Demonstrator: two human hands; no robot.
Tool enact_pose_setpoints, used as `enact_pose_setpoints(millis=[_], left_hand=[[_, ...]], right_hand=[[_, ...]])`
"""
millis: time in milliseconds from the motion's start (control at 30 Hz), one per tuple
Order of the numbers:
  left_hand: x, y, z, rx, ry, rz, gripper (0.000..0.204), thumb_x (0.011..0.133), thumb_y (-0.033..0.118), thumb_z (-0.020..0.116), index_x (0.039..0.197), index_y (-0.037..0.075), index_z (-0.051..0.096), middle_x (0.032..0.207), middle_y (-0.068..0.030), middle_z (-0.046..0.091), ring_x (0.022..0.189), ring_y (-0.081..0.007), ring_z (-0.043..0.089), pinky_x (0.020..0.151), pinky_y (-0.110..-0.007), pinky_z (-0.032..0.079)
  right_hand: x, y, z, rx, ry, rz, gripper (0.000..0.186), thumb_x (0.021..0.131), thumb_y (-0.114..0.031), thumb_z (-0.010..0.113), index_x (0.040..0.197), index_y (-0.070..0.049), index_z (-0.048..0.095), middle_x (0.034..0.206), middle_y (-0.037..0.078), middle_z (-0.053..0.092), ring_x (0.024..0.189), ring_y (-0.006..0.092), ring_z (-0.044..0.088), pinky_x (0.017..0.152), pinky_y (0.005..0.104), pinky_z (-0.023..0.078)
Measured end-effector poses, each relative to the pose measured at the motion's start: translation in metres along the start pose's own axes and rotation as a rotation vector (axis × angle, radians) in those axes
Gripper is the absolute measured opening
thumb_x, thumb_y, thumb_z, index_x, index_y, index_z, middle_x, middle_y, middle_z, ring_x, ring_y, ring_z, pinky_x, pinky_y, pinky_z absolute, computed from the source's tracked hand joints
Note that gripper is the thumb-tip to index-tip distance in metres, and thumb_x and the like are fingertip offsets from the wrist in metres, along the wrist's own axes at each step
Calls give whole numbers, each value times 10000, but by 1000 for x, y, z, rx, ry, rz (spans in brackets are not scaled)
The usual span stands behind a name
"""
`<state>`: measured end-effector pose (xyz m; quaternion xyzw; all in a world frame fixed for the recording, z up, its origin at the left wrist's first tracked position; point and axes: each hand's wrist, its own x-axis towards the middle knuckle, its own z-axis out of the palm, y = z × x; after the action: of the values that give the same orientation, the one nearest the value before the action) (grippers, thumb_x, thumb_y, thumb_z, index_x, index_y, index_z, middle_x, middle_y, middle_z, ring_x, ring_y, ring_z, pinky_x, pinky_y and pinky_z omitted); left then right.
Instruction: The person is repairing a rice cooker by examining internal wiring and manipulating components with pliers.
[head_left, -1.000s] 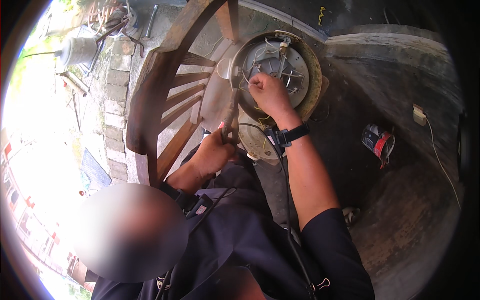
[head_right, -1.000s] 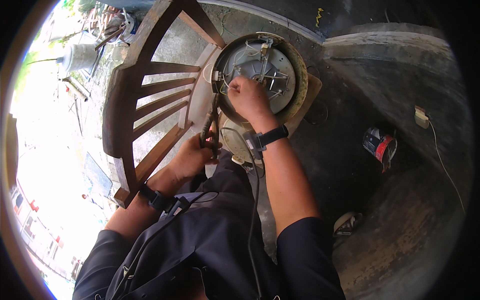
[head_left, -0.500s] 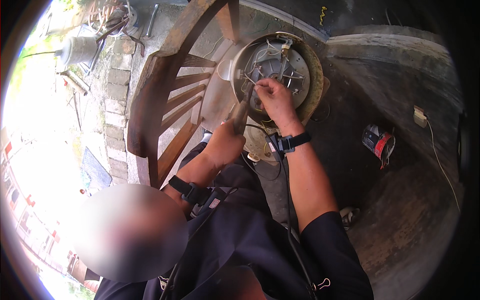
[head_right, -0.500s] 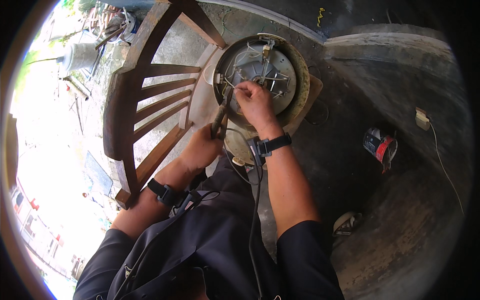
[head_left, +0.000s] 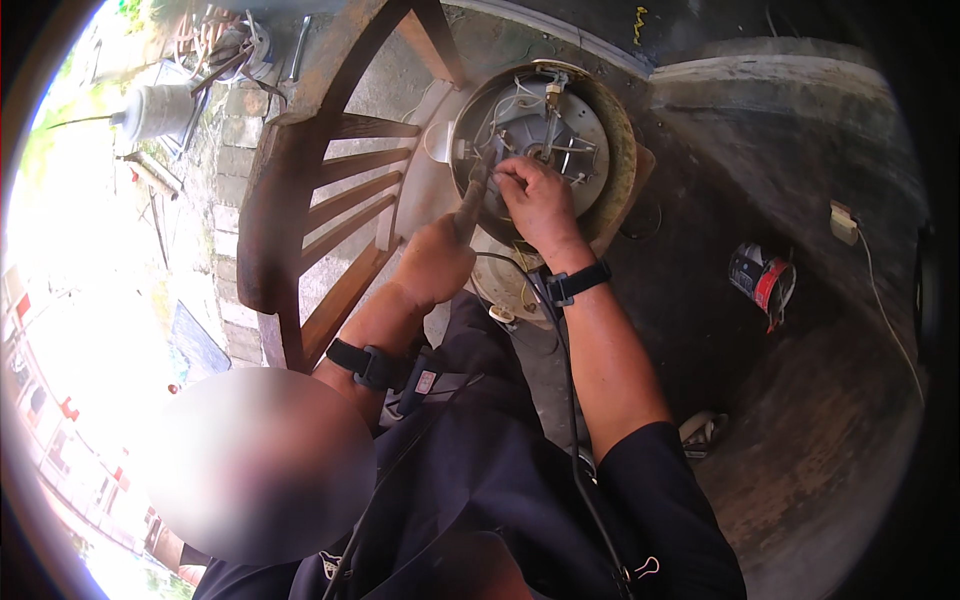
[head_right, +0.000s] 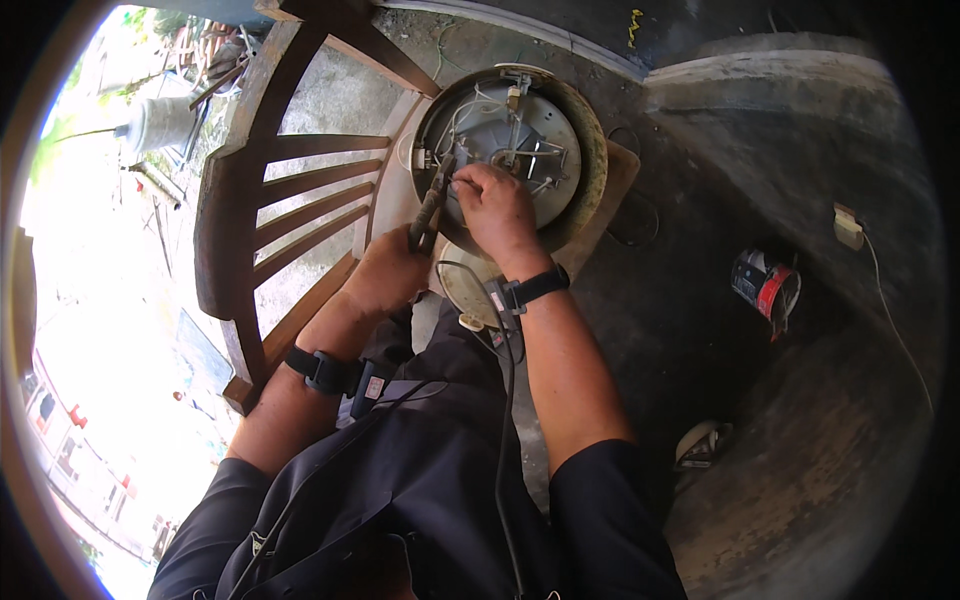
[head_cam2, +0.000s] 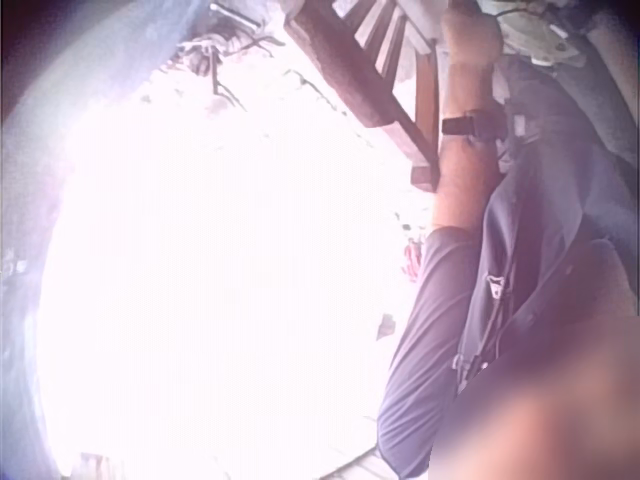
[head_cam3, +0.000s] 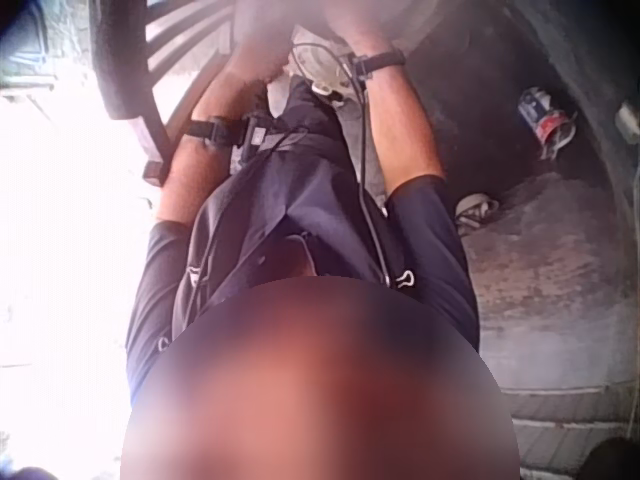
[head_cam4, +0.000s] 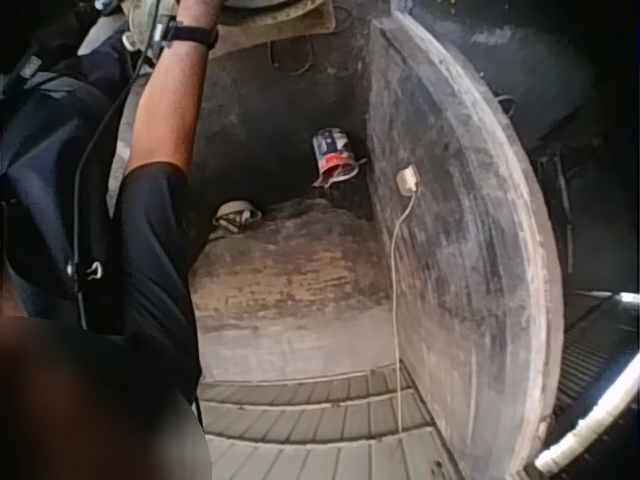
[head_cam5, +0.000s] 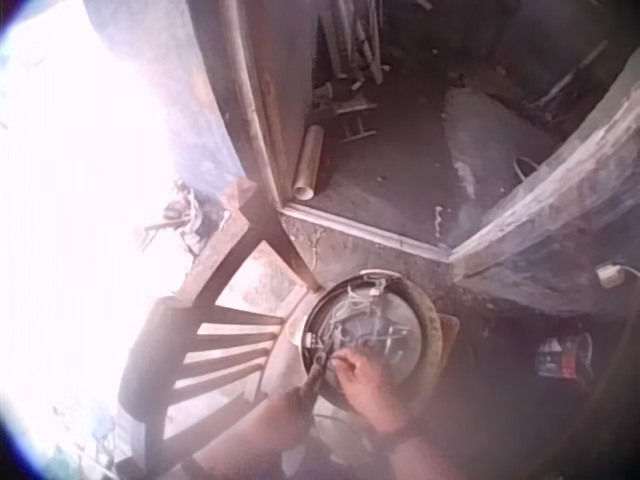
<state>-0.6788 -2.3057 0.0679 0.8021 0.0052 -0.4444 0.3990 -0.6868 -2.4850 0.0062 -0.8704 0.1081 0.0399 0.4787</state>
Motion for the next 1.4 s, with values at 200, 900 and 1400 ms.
enact_pose_setpoints(millis=[200, 900, 1400], left_hand=[[14, 0, -13, 201, -120, 69, 580, 811, 45, 492, 1384, -30, 448, 1005, -308, 657, 967, -494, 627, 883, -534, 494], [15, 8, -12, -4, -12, -115, 474, 861, 377, 690, 933, -91, 686, 757, -226, 681, 765, -328, 699, 717, -422, 513], [12, -12, 12, 406, 299, -43, 414, 951, 366, 609, 994, -44, 637, 806, -199, 691, 757, -364, 695, 729, -454, 559]], right_hand=[[2, -3, 0, -60, 3, -95, 84, 878, -138, 664, 919, -67, 686, 924, 132, 700, 901, 353, 663, 803, 433, 531], [-3, 3, -1, -58, 34, -50, 129, 887, -157, 670, 962, -56, 699, 960, 136, 716, 917, 344, 684, 818, 405, 541], [-4, 9, 13, -26, 104, -34, 99, 878, -145, 663, 939, -69, 681, 918, 136, 702, 878, 357, 670, 767, 431, 540]])
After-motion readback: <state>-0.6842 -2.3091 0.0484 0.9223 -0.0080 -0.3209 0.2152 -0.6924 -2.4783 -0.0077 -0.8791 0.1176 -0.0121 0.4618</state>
